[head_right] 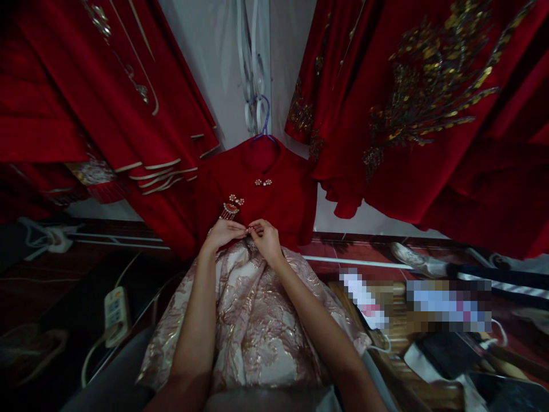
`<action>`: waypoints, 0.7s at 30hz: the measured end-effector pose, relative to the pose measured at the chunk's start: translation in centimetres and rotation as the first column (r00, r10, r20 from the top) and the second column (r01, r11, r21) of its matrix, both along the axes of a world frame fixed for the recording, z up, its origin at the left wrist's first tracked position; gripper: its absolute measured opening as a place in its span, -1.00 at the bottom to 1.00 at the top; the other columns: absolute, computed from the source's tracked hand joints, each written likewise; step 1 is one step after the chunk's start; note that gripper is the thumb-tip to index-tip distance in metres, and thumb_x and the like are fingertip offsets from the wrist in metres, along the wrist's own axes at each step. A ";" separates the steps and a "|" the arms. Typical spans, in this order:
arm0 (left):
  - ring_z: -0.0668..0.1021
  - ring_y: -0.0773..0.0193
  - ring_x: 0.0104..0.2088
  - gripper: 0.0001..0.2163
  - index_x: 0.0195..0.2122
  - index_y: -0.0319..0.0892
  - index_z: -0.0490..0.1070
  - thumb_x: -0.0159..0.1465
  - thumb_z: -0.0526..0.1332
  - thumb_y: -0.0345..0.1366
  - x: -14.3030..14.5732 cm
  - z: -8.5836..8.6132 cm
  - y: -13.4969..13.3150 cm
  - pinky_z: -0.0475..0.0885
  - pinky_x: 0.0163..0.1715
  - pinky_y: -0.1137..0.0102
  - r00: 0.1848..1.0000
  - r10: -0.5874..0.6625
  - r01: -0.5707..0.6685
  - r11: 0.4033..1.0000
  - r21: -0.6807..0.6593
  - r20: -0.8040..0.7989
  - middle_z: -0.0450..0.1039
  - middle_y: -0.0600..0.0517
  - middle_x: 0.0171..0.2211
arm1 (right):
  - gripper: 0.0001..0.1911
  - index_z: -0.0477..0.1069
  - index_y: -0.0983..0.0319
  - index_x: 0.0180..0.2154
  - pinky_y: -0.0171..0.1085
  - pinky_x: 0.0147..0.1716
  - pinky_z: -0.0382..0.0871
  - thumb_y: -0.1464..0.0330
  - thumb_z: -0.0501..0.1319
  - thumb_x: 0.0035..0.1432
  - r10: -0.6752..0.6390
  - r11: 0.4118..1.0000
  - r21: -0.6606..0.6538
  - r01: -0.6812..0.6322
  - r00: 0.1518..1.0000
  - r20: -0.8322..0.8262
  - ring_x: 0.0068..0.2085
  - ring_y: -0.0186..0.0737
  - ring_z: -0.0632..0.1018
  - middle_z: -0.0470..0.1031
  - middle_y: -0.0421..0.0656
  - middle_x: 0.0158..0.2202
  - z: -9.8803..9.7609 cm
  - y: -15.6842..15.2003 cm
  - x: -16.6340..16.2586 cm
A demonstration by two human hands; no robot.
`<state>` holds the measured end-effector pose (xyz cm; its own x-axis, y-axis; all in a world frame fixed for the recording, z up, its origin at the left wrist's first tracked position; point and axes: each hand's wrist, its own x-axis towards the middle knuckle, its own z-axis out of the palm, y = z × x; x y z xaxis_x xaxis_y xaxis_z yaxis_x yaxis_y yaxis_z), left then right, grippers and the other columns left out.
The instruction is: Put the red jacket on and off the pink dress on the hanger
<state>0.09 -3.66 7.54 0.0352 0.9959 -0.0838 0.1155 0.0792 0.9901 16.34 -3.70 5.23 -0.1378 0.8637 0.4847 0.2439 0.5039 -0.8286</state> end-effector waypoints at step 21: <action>0.52 0.38 -0.49 -0.75 -0.46 -0.32 0.55 -0.13 0.40 -0.26 0.2 -1.2 0.0 0.42 -0.39 0.46 0.993 -0.086 0.085 0.996 0.020 0.076 0.55 -0.05 -0.48 | -0.84 0.40 0.23 -0.28 -0.29 -0.23 0.46 0.34 0.17 0.05 0.105 0.979 -0.162 -0.127 0.985 -0.138 -0.30 -0.32 0.54 0.52 -0.15 -0.30 -1.3 0.8 0.3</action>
